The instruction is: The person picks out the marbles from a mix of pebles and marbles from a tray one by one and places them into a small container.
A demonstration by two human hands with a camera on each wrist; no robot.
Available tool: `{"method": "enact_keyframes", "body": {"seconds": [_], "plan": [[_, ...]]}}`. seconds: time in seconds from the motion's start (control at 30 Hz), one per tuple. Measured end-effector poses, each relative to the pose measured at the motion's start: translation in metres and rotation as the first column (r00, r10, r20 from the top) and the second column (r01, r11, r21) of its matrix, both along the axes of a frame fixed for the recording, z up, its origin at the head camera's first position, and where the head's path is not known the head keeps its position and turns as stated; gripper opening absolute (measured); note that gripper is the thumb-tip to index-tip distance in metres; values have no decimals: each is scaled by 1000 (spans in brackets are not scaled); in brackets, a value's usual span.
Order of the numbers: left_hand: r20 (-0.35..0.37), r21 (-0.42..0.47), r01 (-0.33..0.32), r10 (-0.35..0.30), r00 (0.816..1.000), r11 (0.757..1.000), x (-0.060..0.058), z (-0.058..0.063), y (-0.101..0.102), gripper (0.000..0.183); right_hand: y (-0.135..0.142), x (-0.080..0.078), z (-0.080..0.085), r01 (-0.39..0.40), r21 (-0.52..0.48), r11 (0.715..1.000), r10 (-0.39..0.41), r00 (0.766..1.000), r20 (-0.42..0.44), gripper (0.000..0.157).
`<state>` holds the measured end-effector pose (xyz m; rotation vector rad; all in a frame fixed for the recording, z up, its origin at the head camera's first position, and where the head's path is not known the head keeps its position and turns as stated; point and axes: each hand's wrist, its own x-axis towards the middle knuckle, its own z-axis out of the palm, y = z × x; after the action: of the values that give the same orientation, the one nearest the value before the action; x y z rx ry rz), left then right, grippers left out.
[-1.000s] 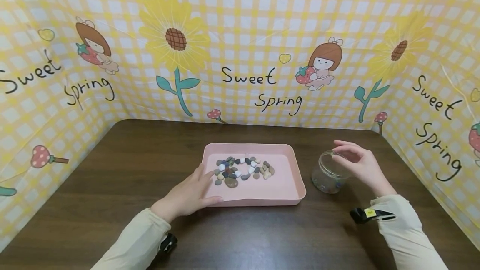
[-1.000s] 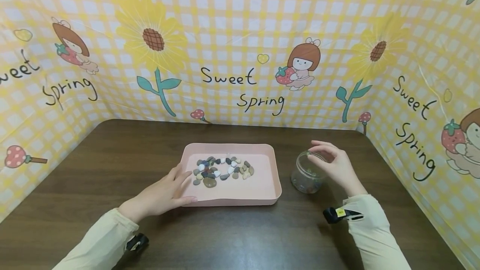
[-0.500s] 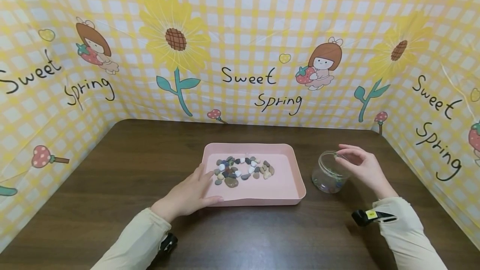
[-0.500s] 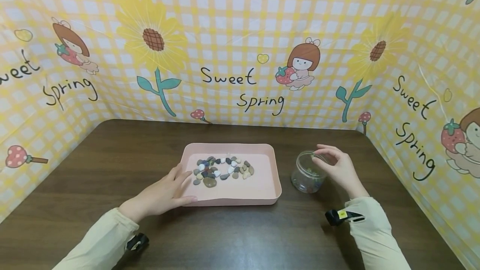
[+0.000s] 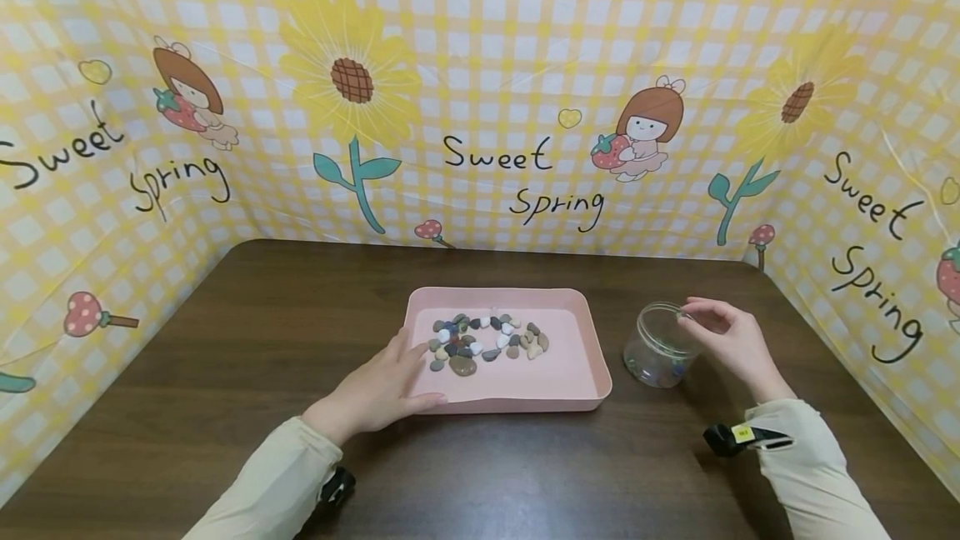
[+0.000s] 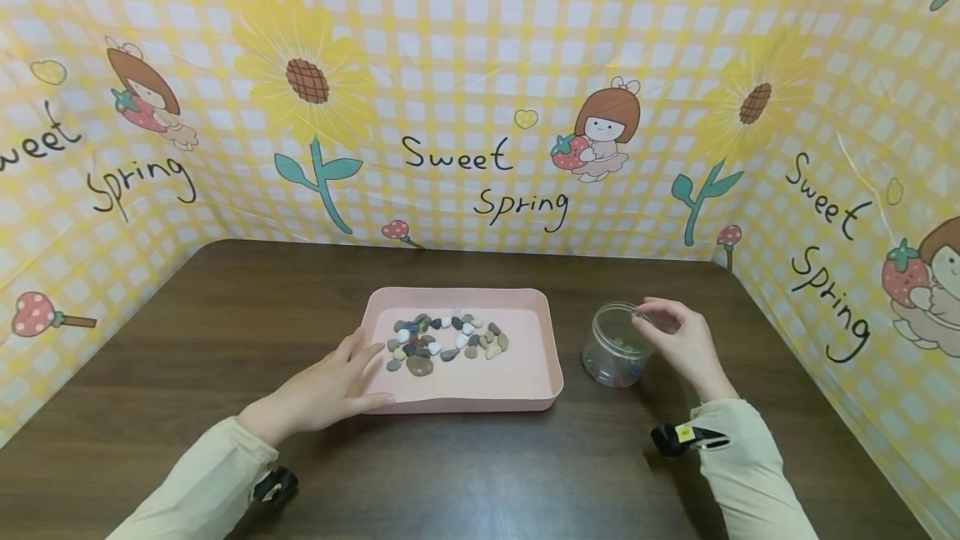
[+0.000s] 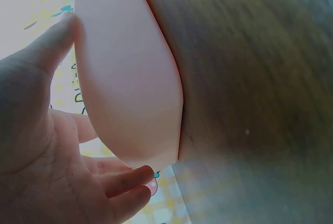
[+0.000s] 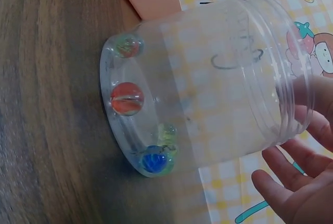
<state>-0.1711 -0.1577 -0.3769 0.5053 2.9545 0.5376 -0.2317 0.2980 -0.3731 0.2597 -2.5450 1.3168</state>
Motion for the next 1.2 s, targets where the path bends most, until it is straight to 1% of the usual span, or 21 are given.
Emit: {"method": "enact_keyframes", "body": {"seconds": [0.1, 0.27, 0.4, 0.53, 0.67, 0.87, 1.03, 1.2], "plan": [[-11, 4, 8, -8, 1000, 1000, 1, 1, 0, 79, -1, 2, 1, 35, 22, 999, -35, 999, 0, 34], [-18, 4, 11, -11, 1000, 1000, 1, 0, 0, 79, -3, 4, 2, 96, 78, 992, -94, 995, -30, 30], [-14, 2, 7, -7, 1000, 1000, 1, 1, 0, 79, -4, 3, 2, 125, 99, 987, -121, 991, -49, 27], [-9, 2, 6, -6, 1000, 1000, 1, 1, 1, 79, -5, 4, 3, 130, 117, 985, -123, 990, -68, 26], [-10, -1, 4, -4, 1000, 1000, 1, 1, 0, 79, -9, 4, 8, 107, 111, 988, -96, 991, -97, 26], [-6, -1, -1, 1, 1000, 1000, 1, 1, 0, 79, -22, 4, 21, 66, 90, 994, -52, 988, -144, 24], [4, 1, -3, 3, 1000, 1000, 2, 2, 0, 80, -42, 1, 34, -23, 45, 999, 30, 987, -159, 23], [16, 2, -7, 7, 1000, 1000, 2, 3, 0, 80, -63, -2, 46, -109, 18, 994, 110, 985, -130, 23]]}}
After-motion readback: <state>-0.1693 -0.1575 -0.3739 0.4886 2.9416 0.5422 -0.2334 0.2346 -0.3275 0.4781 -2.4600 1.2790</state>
